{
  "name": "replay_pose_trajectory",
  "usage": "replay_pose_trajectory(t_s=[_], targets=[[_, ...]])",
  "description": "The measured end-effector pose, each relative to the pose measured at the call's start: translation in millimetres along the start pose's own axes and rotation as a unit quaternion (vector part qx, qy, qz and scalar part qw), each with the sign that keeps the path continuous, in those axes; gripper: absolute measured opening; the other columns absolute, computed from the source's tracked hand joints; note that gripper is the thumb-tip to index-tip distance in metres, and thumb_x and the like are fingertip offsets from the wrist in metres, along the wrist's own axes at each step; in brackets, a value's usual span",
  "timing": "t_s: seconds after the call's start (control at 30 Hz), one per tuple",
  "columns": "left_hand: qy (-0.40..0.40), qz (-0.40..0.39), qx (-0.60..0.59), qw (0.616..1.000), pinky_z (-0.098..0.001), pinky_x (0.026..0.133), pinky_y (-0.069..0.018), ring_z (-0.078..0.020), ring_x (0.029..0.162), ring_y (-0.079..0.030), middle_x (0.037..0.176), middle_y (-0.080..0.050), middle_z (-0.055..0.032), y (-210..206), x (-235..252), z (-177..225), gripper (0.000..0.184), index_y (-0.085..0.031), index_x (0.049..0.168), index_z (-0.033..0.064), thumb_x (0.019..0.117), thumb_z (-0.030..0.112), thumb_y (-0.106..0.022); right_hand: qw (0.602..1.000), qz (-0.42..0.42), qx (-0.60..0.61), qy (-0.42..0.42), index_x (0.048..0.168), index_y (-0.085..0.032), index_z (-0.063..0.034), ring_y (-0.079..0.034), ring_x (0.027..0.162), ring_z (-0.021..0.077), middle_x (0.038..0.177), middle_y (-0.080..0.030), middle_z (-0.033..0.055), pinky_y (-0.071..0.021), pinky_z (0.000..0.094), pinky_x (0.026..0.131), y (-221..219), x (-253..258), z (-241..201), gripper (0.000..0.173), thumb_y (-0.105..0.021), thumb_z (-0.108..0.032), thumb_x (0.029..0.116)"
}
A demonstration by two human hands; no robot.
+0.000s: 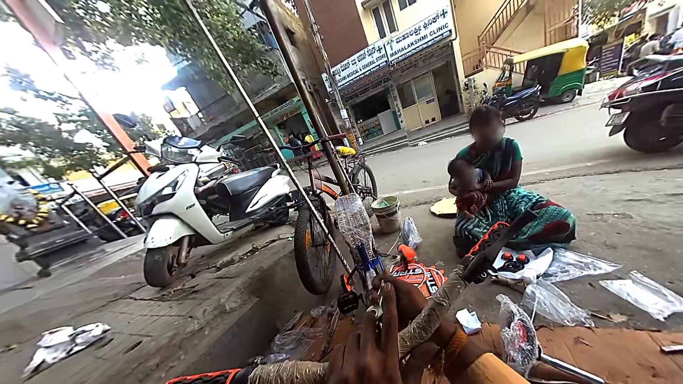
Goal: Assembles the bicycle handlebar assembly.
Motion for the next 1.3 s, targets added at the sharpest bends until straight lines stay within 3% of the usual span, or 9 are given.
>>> replay_pose_trajectory(t_s=[0.23, 0.33, 0.47, 0.6, 0.77, 0.93, 1.07, 1.13, 1.3], targets=[[-0.006, 0.005, 0.004, 1.000, -0.0480, 0.070, -0.0571, -0.0319, 0.082, -0.073, 0.116, -0.073, -0.0165, -1.5, -2.0, 0.3, 0.086, -0.055, 0.149, 0.0107, 0.0898, 0.073, -0.054, 0.995, -0.058, 0.064, -0.044, 0.096, -0.056, -0.0068, -0.063, 0.061, 0.0035, 0.069, -0.061, -0.0027, -0.0549, 0.0193, 0.060, -9.8, 6.3, 22.6, 0.029, -0.033, -0.017, 0.1109], [-0.006, 0.002, -0.006, 1.000, -0.0489, 0.070, -0.0571, -0.0337, 0.084, -0.073, 0.115, -0.073, -0.0174, -1.3, -2.5, 0.9, 0.083, -0.058, 0.146, 0.0112, 0.0907, 0.072, -0.053, 0.995, -0.060, -0.013, 0.075, 0.096, -0.054, -0.0065, -0.061, 0.067, 0.0044, 0.074, -0.060, -0.0027, -0.0541, 0.0205, 0.064, -0.7, -21.0, -6.2, 0.032, -0.029, -0.015, 0.1119], [-0.028, 0.047, 0.021, 0.998, -0.0476, 0.064, -0.0553, -0.0328, 0.074, -0.071, 0.104, -0.073, -0.0181, -3.6, -1.7, 0.3, 0.084, -0.062, 0.143, 0.0131, 0.0908, 0.076, -0.045, 0.985, -0.070, 0.003, 0.157, 0.101, -0.057, -0.0084, -0.067, 0.091, 0.0078, 0.095, -0.069, -0.0008, -0.0566, 0.0284, 0.086, 17.8, -65.5, -20.3, 0.028, -0.031, 0.000, 0.0993], [-0.038, 0.047, 0.011, 0.998, -0.0492, 0.063, -0.0556, -0.0345, 0.073, -0.071, 0.102, -0.073, -0.0198, -7.5, -3.6, 1.1, 0.089, -0.058, 0.147, 0.0113, 0.0908, 0.079, -0.042, 0.975, -0.058, 0.134, 0.164, 0.105, -0.057, -0.0041, -0.066, 0.086, 0.0164, 0.100, -0.068, 0.0099, -0.0566, 0.0309, 0.080, 38.4, -40.7, -19.2, 0.039, -0.021, -0.019, 0.1100], [-0.027, 0.034, -0.006, 0.999, -0.0497, 0.066, -0.0559, -0.0346, 0.077, -0.071, 0.102, -0.074, -0.0191, -9.4, -0.1, 0.3, 0.089, -0.057, 0.146, 0.0088, 0.0886, 0.076, -0.053, 0.987, -0.125, 0.082, 0.066, 0.100, -0.057, -0.0076, -0.062, 0.065, 0.0085, 0.078, -0.064, 0.0014, -0.0546, 0.0236, 0.062, 13.9, 1.0, 4.1, 0.038, -0.027, -0.029, 0.1125], [-0.018, 0.026, -0.004, 1.000, -0.0493, 0.067, -0.0566, -0.0347, 0.079, -0.072, 0.105, -0.074, -0.0184, -9.1, -0.1, -0.8, 0.085, -0.057, 0.146, 0.0087, 0.0895, 0.072, -0.056, 0.988, -0.134, 0.069, -0.040, 0.092, -0.055, -0.0114, -0.060, 0.061, 0.0060, 0.070, -0.059, -0.0017, -0.0530, 0.0210, 0.059, -3.8, 25.3, 31.2, 0.038, -0.026, -0.027, 0.1121], [-0.021, 0.028, 0.006, 0.999, -0.0492, 0.068, -0.0567, -0.0342, 0.080, -0.072, 0.105, -0.074, -0.0181, -7.4, -1.1, -0.6, 0.088, -0.059, 0.146, 0.0109, 0.0879, 0.077, -0.052, 0.981, -0.153, 0.011, 0.120, 0.110, -0.057, -0.0096, -0.066, 0.087, 0.0101, 0.093, -0.066, 0.0009, -0.0572, 0.0296, 0.080, 8.7, -21.1, 4.3, 0.030, -0.037, -0.032, 0.1107], [-0.016, 0.027, -0.009, 0.999, -0.0518, 0.069, -0.0568, -0.0367, 0.082, -0.072, 0.106, -0.074, -0.0200, -6.8, -0.1, -0.3, 0.086, -0.059, 0.145, 0.0098, 0.0888, 0.075, -0.053, 0.967, -0.182, 0.049, 0.174, 0.106, -0.062, -0.0175, -0.064, 0.097, 0.0098, 0.101, -0.067, -0.0022, -0.0536, 0.0312, 0.089, 13.8, -48.0, -5.6, 0.019, -0.048, -0.031, 0.1060], [-0.024, 0.026, -0.009, 0.999, -0.0497, 0.066, -0.0560, -0.0354, 0.079, -0.072, 0.105, -0.074, -0.0198, -10.2, -2.9, 3.7, 0.086, -0.058, 0.146, 0.0077, 0.0899, 0.074, -0.054, 0.969, -0.102, 0.157, 0.159, 0.106, -0.055, -0.0061, -0.065, 0.081, 0.0160, 0.098, -0.066, 0.0087, -0.0564, 0.0306, 0.075, 33.7, -26.9, -5.5, 0.036, -0.027, -0.028, 0.1119]])
Point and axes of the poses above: each hand's wrist, its own x-axis towards the middle knuckle, its own y-axis out of the back of the hand, z = x × y, the point moved 10 cm from there along x, towards the middle knuckle
